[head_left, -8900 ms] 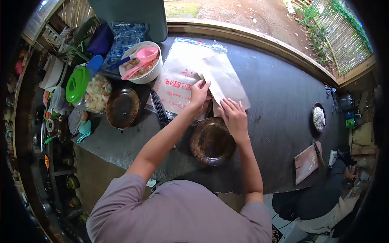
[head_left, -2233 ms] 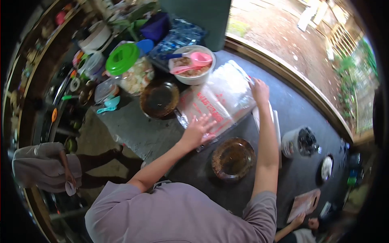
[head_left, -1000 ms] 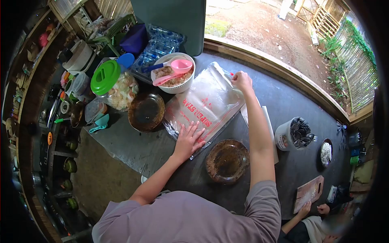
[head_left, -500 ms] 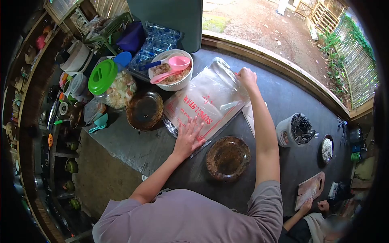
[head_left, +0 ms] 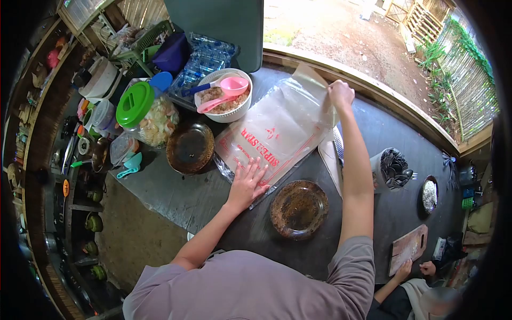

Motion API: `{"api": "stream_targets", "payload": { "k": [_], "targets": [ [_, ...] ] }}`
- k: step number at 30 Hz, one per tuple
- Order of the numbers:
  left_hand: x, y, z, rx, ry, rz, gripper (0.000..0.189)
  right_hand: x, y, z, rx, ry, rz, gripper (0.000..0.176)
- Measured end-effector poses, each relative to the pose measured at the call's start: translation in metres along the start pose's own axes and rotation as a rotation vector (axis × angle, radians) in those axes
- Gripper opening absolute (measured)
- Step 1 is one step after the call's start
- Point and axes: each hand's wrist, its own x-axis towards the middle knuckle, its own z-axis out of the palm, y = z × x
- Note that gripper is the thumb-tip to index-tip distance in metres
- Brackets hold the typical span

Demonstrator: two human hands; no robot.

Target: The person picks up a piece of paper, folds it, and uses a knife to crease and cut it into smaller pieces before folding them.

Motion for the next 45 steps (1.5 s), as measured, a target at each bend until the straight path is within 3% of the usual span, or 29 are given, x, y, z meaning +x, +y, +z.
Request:
{"api": "stream_targets", "payload": {
  "k": [4,8,10,11,13,14,16,20,23,25,27,29,30,32,34,35,37,38,41,42,45],
  "targets": [
    [0.0,0.0,0.001,-0.001,-0.007,-0.013,0.072,0.008,0.012,-0.044,-0.064,0.255,-0.039,0.022],
    [0.001,0.001,0.0,-0.031,0.011,-0.013,0.07,0.022,0.001,-0.109,-0.144,0.294,0.077,0.028],
    [0.001,0.001,-0.002,-0.048,0.008,-0.018,0.069,0.02,-0.012,-0.143,-0.232,0.622,-0.077,0.028],
    [0.002,0.001,-0.002,-0.059,0.015,-0.02,0.069,0.017,-0.019,-0.161,-0.236,0.627,-0.073,0.028],
    [0.003,0.002,-0.003,-0.074,0.025,-0.014,0.069,0.007,-0.038,-0.195,-0.242,0.828,-0.327,0.015],
    [0.004,0.001,-0.005,-0.113,0.013,-0.023,0.069,0.0,-0.05,-0.209,-0.247,0.834,-0.326,0.015],
    [0.008,0.0,-0.011,-0.154,0.007,-0.025,0.07,-0.021,-0.077,-0.232,-0.293,0.785,-0.391,0.026],
    [0.02,-0.009,-0.013,-0.294,-0.043,-0.071,0.073,-0.098,-0.131,-0.26,-0.204,0.672,-0.389,0.025],
    [0.029,-0.01,-0.016,-0.468,-0.006,-0.134,0.076,-0.161,-0.152,-0.264,0.134,0.52,-0.44,0.023],
    [0.036,-0.015,-0.015,-0.937,0.113,-0.232,0.08,-0.204,-0.16,-0.268,0.336,0.413,-0.479,0.022],
    [0.035,-0.012,-0.012,-1.079,0.183,-0.278,0.083,-0.235,-0.164,-0.266,0.479,0.329,-0.553,0.018],
    [0.038,-0.025,0.004,-1.527,0.026,-0.521,0.088,-0.263,-0.169,-0.273,0.514,0.276,-0.591,0.013],
    [0.034,-0.026,0.0,-1.587,-0.063,-0.576,0.097,-0.273,-0.172,-0.277,0.612,0.194,-0.6,0.014],
    [0.027,-0.024,-0.002,-1.709,-0.088,-0.571,0.107,-0.282,-0.173,-0.28,0.774,0.07,-0.645,0.018],
    [0.024,-0.01,-0.013,-1.846,-0.108,-0.543,0.127,-0.287,-0.172,-0.295,0.828,0.067,-0.657,0.018],
    [0.019,-0.008,-0.02,-1.847,-0.107,-0.538,0.127,-0.288,-0.171,-0.301,0.883,0.059,-0.672,0.018],
    [0.006,-0.006,-0.035,-2.185,-0.373,-0.434,0.128,-0.272,-0.158,-0.302,0.907,0.04,-0.707,0.018],
    [0.001,-0.006,-0.039,-2.377,-0.438,-0.315,0.122,-0.264,-0.15,-0.302,0.938,-0.06,-0.628,0.019],
    [-0.03,0.004,-0.076,-2.479,-0.366,-0.356,0.109,-0.235,-0.132,-0.29,1.032,-0.192,-0.5,0.025],
    [-0.038,-0.003,-0.067,-2.642,-0.405,-0.336,0.092,-0.226,-0.124,-0.281,1.089,-0.223,-0.443,0.03],
    [-0.069,-0.042,-0.039,-2.67,-0.329,-0.378,0.08,-0.189,-0.091,-0.237,0.963,-0.282,-0.298,0.037]
  ]
}}
